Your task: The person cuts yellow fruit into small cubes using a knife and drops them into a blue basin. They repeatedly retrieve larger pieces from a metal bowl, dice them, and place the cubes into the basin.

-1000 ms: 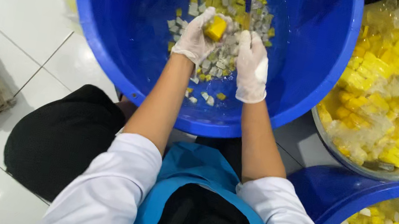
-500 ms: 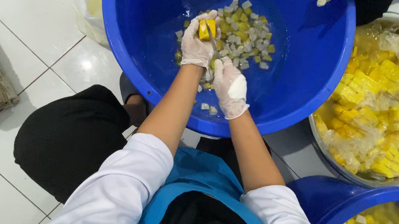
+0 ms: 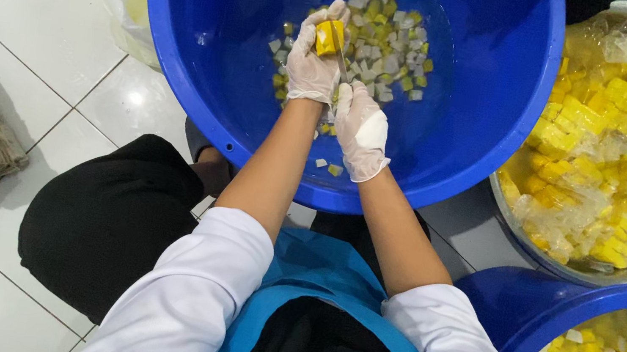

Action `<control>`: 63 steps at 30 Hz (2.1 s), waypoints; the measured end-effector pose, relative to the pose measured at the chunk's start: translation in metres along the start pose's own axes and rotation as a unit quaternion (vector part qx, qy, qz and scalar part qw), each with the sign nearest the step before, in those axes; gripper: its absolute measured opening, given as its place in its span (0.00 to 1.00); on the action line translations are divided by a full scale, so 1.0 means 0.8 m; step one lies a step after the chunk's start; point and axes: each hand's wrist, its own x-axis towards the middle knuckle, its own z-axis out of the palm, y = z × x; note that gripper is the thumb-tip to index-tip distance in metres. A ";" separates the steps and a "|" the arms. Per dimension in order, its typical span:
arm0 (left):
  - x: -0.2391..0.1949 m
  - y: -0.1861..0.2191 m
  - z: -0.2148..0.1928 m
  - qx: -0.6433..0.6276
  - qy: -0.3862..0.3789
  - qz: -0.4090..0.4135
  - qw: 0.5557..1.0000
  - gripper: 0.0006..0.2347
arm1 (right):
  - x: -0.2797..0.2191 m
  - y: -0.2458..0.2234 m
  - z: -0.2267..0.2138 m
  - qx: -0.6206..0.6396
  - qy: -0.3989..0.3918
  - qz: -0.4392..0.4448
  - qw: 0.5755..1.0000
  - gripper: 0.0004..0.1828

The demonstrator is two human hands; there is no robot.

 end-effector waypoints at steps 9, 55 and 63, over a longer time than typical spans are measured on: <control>-0.004 -0.004 0.024 0.099 0.044 0.009 0.994 0.19 | -0.004 0.015 0.021 -0.010 -0.083 0.068 0.994 0.20; 0.005 0.027 0.053 0.183 0.129 -0.279 0.934 0.43 | 0.057 0.043 -0.071 -0.085 -0.239 -0.056 0.966 0.14; 0.019 0.007 -0.085 0.230 0.302 -0.280 0.882 0.17 | 0.039 0.090 -0.004 -0.159 -0.298 -0.215 0.917 0.07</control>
